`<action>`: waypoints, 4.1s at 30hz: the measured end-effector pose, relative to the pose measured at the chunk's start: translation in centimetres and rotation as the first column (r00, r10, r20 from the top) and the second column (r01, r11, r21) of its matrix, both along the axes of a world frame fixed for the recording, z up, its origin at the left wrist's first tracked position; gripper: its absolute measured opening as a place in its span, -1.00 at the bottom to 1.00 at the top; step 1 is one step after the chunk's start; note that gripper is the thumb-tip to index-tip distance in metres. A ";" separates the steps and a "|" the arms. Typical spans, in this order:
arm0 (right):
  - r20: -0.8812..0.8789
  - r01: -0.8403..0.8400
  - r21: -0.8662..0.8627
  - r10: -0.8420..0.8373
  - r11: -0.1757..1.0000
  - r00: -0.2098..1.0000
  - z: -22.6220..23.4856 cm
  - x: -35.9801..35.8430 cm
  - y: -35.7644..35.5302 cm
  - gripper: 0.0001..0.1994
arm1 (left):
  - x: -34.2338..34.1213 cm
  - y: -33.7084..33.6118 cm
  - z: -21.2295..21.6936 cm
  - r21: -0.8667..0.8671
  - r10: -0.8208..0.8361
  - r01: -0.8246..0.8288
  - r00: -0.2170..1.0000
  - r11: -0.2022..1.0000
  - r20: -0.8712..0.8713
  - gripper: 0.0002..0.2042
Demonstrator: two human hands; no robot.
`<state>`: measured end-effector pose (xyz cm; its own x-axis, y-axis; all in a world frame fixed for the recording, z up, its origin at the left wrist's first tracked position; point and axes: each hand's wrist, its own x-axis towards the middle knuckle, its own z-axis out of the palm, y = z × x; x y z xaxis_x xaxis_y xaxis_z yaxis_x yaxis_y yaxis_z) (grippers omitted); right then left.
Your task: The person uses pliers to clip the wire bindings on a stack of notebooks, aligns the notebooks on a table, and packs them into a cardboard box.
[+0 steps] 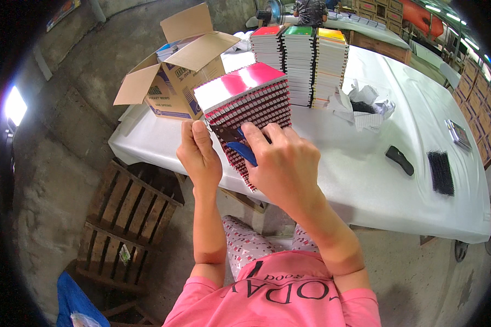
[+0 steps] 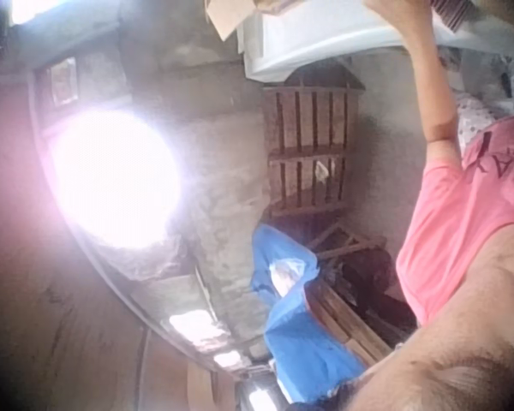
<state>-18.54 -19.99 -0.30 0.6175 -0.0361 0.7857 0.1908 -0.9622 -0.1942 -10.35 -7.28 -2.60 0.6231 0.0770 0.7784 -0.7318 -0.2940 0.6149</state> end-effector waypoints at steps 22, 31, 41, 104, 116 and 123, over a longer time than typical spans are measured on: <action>-0.017 0.019 0.023 -0.018 1.000 1.000 1.4 -0.5 0.3 -0.56 | 0.2 0.7 -0.4 0.155 0.128 -0.162 0.970 0.975 0.206 -0.73; -0.041 -0.083 0.099 0.088 0.992 0.995 1.3 -0.3 0.4 -0.60 | 0.1 0.8 -0.3 0.169 0.109 -0.151 0.967 0.974 0.230 -0.73; -0.022 -0.295 0.185 0.304 0.937 0.953 1.2 -0.2 -1.4 -0.58 | -0.4 1.6 -0.3 -0.144 -0.057 0.068 0.995 0.987 0.080 -0.68; -0.495 0.055 0.047 -0.025 0.997 0.869 -19.9 -2.2 1.4 -0.57 | -2.5 1.9 -22.9 -0.731 -0.703 0.056 0.336 0.680 -0.627 -0.81; -0.364 -0.143 0.537 0.382 0.831 0.849 -22.6 -1.3 1.2 -0.64 | -2.0 2.2 -23.1 -0.746 -0.724 0.100 0.353 0.659 -0.592 -0.81; -0.504 0.116 0.779 0.505 0.617 0.701 -21.8 -2.0 1.3 -0.60 | -2.3 2.3 -21.6 -0.670 -0.647 0.052 0.321 0.741 -0.691 -0.76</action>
<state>-20.49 -18.68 -22.10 0.9816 -0.1854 -0.0459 -0.1146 -0.3798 -0.9179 -12.64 -4.99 -24.16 0.9401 -0.2069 -0.2711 0.3313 0.3660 0.8696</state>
